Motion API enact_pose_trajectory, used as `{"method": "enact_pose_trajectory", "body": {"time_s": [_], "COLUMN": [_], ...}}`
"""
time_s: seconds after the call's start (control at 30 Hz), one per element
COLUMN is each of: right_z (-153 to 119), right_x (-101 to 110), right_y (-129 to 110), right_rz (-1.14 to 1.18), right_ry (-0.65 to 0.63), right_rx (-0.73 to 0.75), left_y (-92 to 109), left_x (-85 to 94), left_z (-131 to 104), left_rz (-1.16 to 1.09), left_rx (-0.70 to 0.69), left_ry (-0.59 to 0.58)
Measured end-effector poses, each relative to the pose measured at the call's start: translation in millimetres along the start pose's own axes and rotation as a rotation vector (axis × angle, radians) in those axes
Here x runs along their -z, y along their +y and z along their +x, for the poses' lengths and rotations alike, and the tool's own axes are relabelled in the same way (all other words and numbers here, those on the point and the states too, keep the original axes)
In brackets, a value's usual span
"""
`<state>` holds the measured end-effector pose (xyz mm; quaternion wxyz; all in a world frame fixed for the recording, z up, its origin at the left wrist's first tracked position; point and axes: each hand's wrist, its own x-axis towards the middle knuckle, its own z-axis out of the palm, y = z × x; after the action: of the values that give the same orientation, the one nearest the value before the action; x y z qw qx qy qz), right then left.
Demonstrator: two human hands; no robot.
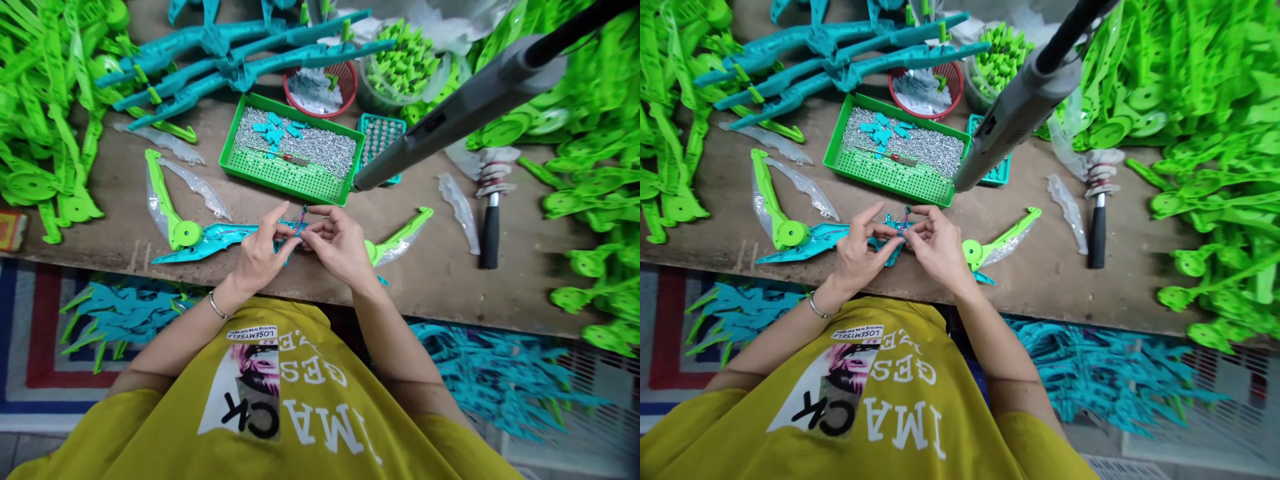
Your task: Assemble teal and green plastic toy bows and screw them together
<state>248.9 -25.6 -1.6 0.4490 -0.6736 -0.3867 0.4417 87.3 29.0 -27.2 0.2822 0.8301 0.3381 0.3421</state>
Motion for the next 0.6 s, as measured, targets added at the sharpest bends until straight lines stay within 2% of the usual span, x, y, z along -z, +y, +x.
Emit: {"method": "enact_pose_trajectory", "body": {"time_s": [0.2,0.3,0.47,0.6], "right_z": [-1.9,-1.6,0.4,1.4], "right_x": [-3.4,-0.5,6.7,6.4], "right_y": [-3.3,-3.2,-3.4,-3.3], "right_rz": [-0.029,-0.065,-0.225,-0.38], "right_ry": [-0.008,-0.035,-0.013,0.004], "right_rx": [0.015,0.009,0.066,0.132], "left_y": [3.0,1.3,0.7,-2.5], "left_x": [-18.0,-23.5,-7.2,7.7], "left_z": [-9.7,-13.7,-4.2,15.3], "left_rz": [-0.214,-0.246,-0.043,-0.084], "left_rx": [0.03,0.032,-0.039,0.056], "left_ry": [0.1,0.131,0.064,-0.054]}}
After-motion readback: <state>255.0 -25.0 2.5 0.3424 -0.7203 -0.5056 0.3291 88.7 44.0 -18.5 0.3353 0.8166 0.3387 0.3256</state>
